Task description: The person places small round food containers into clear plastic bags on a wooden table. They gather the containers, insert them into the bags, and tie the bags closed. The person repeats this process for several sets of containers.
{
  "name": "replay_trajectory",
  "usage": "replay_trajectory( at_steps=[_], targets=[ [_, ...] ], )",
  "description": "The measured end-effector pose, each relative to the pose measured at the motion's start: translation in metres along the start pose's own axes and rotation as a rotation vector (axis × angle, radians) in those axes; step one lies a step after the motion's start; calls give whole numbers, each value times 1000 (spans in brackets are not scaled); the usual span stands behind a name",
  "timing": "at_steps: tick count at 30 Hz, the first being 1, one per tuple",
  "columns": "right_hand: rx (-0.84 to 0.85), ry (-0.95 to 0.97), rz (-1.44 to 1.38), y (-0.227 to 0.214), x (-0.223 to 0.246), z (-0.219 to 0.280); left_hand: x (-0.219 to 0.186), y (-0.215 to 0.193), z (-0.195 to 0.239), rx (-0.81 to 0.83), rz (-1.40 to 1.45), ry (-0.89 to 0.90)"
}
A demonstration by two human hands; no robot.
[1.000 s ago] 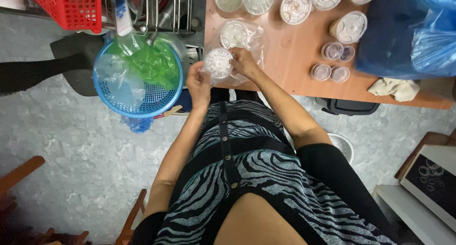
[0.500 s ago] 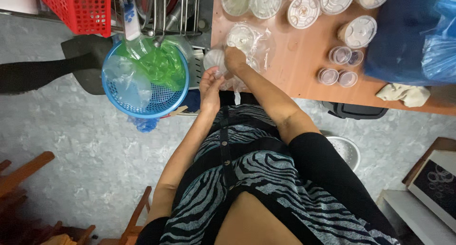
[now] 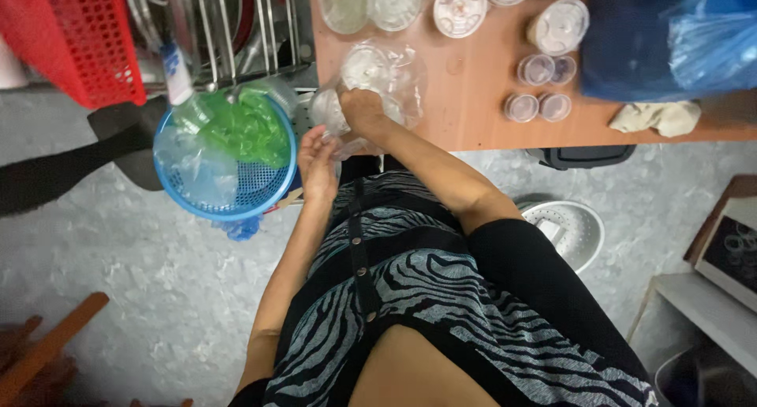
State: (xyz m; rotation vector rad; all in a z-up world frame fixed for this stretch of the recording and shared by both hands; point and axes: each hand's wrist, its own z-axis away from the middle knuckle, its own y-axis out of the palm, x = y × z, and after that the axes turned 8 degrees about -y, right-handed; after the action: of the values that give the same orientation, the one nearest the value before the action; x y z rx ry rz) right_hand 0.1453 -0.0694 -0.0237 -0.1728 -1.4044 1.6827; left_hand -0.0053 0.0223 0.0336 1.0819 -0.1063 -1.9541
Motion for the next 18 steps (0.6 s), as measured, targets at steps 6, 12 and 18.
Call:
replay_trajectory(
  at_steps=[6,12,18],
  targets=[
    [-332,364,-1589,-29,-97,42,8,-16,-9,-108,15,-90],
    [-817,518,-1311,-62,-263,94,-2,-5,-9,-177,-143,-34],
    [-696,747,-1462,-52,-286,60,-49,58,22,-309,-1133,608]
  ],
)
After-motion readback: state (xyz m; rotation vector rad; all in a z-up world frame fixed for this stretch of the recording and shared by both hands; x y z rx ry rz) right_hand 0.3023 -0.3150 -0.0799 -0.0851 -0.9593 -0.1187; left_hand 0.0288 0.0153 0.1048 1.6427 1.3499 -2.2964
